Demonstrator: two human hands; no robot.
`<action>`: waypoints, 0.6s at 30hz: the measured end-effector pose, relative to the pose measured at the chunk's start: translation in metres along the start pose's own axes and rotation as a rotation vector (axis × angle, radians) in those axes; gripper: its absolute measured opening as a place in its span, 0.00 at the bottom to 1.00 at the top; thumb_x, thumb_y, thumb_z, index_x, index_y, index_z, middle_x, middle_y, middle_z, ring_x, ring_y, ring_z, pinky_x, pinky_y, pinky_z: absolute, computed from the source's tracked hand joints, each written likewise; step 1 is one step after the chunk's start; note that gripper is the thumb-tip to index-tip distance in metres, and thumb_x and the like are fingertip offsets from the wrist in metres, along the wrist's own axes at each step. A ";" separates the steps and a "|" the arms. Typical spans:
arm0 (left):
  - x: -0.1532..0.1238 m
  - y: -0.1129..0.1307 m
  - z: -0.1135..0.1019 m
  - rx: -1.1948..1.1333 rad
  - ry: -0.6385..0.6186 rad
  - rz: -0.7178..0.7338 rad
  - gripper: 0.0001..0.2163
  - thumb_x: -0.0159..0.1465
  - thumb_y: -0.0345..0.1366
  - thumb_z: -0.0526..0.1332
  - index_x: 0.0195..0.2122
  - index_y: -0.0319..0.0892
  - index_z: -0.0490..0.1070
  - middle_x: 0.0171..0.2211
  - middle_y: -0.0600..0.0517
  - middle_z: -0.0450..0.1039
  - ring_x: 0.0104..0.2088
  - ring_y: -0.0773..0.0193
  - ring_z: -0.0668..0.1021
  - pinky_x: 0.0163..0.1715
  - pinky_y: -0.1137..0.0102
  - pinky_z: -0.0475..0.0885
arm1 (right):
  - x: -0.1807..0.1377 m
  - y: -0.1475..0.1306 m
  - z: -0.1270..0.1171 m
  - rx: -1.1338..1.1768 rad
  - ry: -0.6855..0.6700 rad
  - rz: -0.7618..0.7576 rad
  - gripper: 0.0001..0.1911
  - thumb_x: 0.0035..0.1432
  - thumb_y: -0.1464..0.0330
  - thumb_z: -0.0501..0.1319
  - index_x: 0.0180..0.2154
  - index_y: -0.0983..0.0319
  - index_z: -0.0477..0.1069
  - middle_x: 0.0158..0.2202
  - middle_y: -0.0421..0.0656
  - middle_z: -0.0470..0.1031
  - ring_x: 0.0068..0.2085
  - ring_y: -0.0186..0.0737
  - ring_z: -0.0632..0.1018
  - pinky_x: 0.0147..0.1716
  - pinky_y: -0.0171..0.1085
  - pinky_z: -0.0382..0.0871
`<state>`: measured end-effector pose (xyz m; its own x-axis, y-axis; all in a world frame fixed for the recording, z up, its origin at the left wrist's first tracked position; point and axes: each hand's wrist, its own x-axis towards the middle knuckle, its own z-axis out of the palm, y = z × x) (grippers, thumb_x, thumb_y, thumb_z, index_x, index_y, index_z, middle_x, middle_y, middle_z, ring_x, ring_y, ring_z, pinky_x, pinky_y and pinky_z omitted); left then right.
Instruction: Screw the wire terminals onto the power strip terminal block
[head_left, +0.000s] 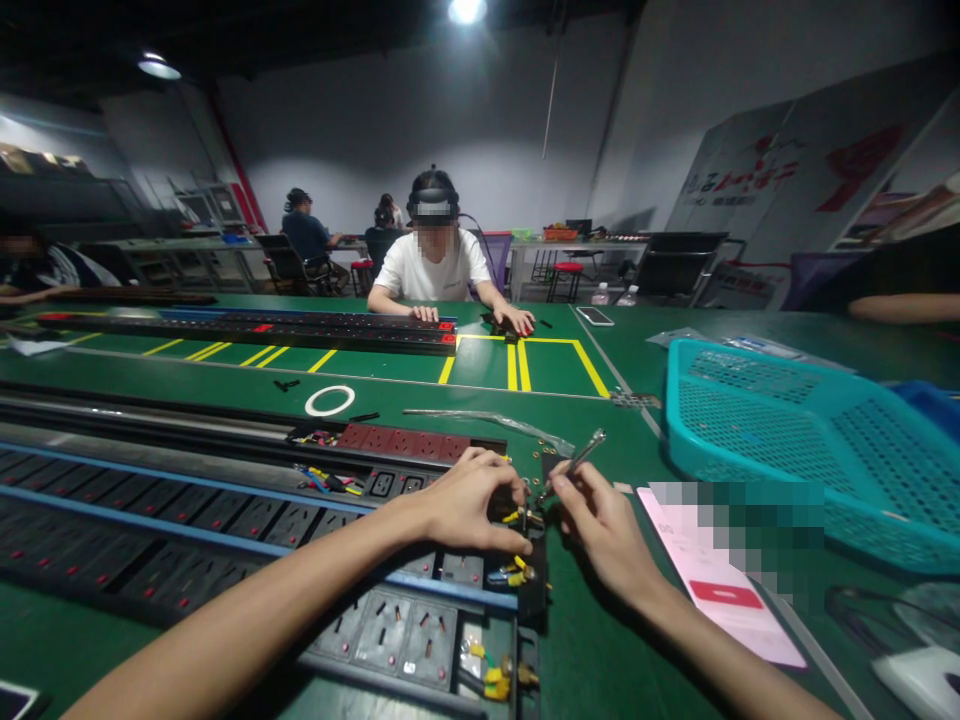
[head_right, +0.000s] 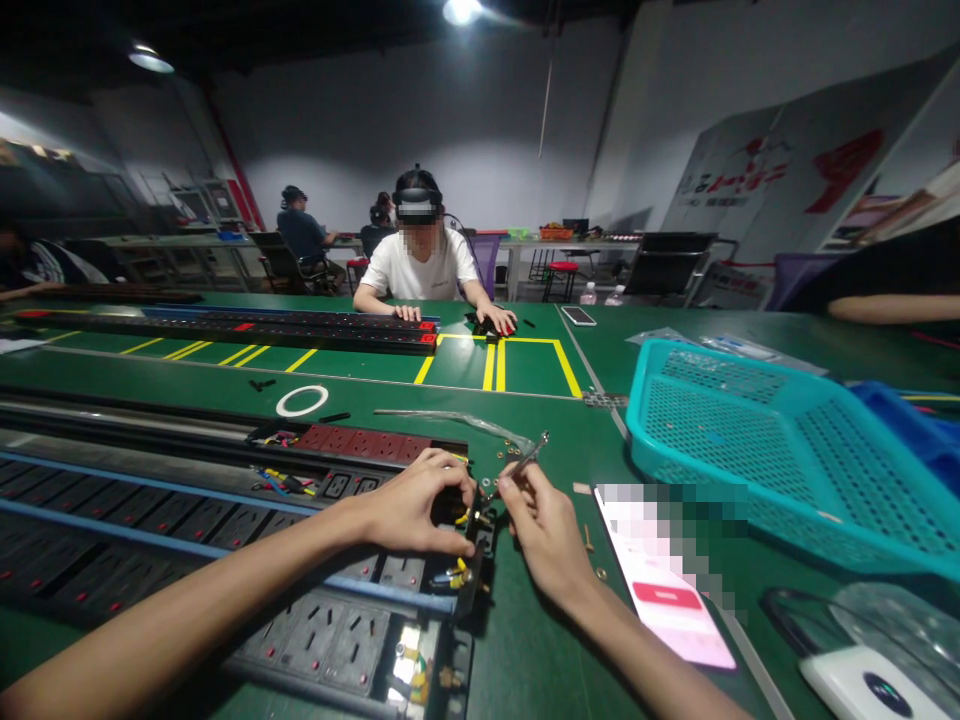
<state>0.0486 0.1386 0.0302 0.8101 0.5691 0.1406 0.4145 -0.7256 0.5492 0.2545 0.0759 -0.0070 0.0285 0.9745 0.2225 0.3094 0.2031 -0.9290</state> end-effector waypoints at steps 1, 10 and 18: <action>0.000 0.000 0.000 0.001 0.002 -0.001 0.22 0.51 0.46 0.76 0.39 0.43 0.71 0.42 0.48 0.69 0.52 0.48 0.69 0.53 0.58 0.63 | -0.002 -0.003 -0.003 -0.079 0.012 -0.099 0.14 0.68 0.56 0.55 0.39 0.59 0.69 0.30 0.40 0.75 0.29 0.39 0.76 0.29 0.35 0.68; 0.000 0.000 0.002 0.012 0.007 0.006 0.22 0.52 0.46 0.76 0.40 0.43 0.71 0.40 0.49 0.69 0.49 0.49 0.70 0.52 0.60 0.63 | -0.003 -0.003 -0.011 -0.520 -0.194 -0.773 0.10 0.67 0.73 0.52 0.46 0.61 0.69 0.42 0.49 0.78 0.39 0.45 0.80 0.35 0.38 0.72; 0.000 -0.002 0.002 0.005 -0.001 0.006 0.22 0.50 0.46 0.77 0.40 0.43 0.71 0.42 0.48 0.69 0.51 0.47 0.68 0.52 0.58 0.64 | 0.000 -0.010 -0.004 -0.189 -0.117 -0.185 0.12 0.67 0.59 0.57 0.35 0.60 0.71 0.30 0.42 0.75 0.29 0.40 0.75 0.30 0.36 0.68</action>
<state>0.0485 0.1395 0.0277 0.8131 0.5641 0.1434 0.4114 -0.7313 0.5439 0.2554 0.0732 0.0031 -0.1515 0.9290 0.3376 0.4706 0.3682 -0.8018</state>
